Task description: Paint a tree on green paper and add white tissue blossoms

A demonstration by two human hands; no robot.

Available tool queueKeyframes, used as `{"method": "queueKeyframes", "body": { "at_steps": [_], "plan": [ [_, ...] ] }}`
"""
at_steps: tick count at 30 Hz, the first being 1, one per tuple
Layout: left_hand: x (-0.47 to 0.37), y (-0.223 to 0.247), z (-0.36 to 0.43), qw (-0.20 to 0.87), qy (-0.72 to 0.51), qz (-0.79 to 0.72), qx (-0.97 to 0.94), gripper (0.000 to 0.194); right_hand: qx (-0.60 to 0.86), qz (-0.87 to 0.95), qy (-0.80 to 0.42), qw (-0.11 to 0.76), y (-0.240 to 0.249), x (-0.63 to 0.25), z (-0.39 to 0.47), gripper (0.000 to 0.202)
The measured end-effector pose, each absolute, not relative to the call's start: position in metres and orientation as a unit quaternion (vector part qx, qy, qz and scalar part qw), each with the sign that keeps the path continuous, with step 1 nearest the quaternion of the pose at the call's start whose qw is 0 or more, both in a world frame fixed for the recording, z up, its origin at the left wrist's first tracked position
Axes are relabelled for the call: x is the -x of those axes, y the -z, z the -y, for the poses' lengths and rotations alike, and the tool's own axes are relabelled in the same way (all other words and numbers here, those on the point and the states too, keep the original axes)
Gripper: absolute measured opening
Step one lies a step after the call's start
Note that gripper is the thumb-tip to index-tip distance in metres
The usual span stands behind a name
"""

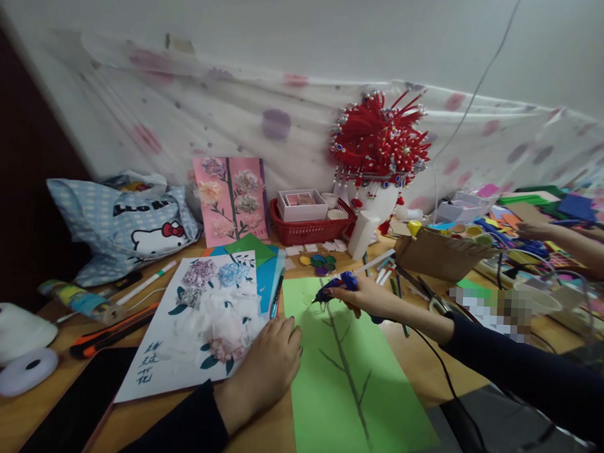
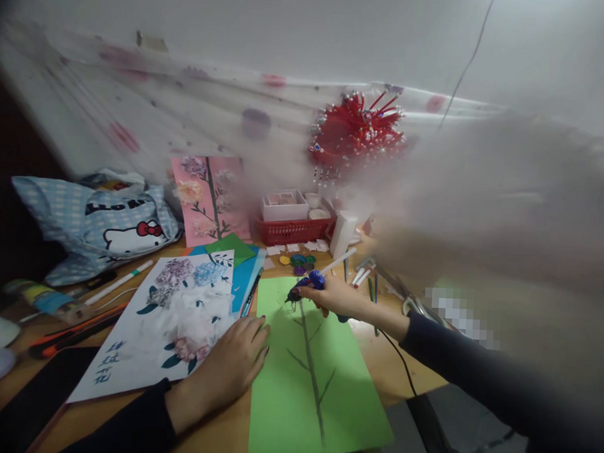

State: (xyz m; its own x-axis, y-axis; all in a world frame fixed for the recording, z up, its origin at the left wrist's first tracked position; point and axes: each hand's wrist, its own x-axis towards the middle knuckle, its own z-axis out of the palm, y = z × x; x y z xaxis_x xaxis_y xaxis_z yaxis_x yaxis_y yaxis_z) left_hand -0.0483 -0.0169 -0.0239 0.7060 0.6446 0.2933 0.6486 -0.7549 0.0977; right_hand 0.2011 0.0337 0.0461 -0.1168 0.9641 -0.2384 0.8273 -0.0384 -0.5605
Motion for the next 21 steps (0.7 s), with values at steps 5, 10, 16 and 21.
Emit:
{"method": "queueKeyframes", "body": {
  "at_steps": [5, 10, 16, 21],
  "plan": [
    [0.048, 0.024, 0.016, 0.015, 0.167, 0.346, 0.923, 0.024, 0.642, 0.695, -0.3, 0.125, -0.049, -0.202, -0.033, 0.063],
    [0.048, 0.026, 0.016, 0.021, 0.175, 0.345, 0.922, 0.023, 0.643, 0.701, -0.284, 0.118, -0.05, -0.199, -0.031, 0.064],
    [0.048, 0.024, 0.017, 0.016, 0.179, 0.343, 0.922, 0.021, 0.651, 0.701, -0.27, 0.109, -0.05, -0.188, -0.031, 0.06],
    [0.048, 0.022, 0.017, 0.008, 0.174, 0.348, 0.921, 0.019, 0.625, 0.718, -0.272, 0.137, -0.05, -0.183, -0.036, 0.057]
  ]
}}
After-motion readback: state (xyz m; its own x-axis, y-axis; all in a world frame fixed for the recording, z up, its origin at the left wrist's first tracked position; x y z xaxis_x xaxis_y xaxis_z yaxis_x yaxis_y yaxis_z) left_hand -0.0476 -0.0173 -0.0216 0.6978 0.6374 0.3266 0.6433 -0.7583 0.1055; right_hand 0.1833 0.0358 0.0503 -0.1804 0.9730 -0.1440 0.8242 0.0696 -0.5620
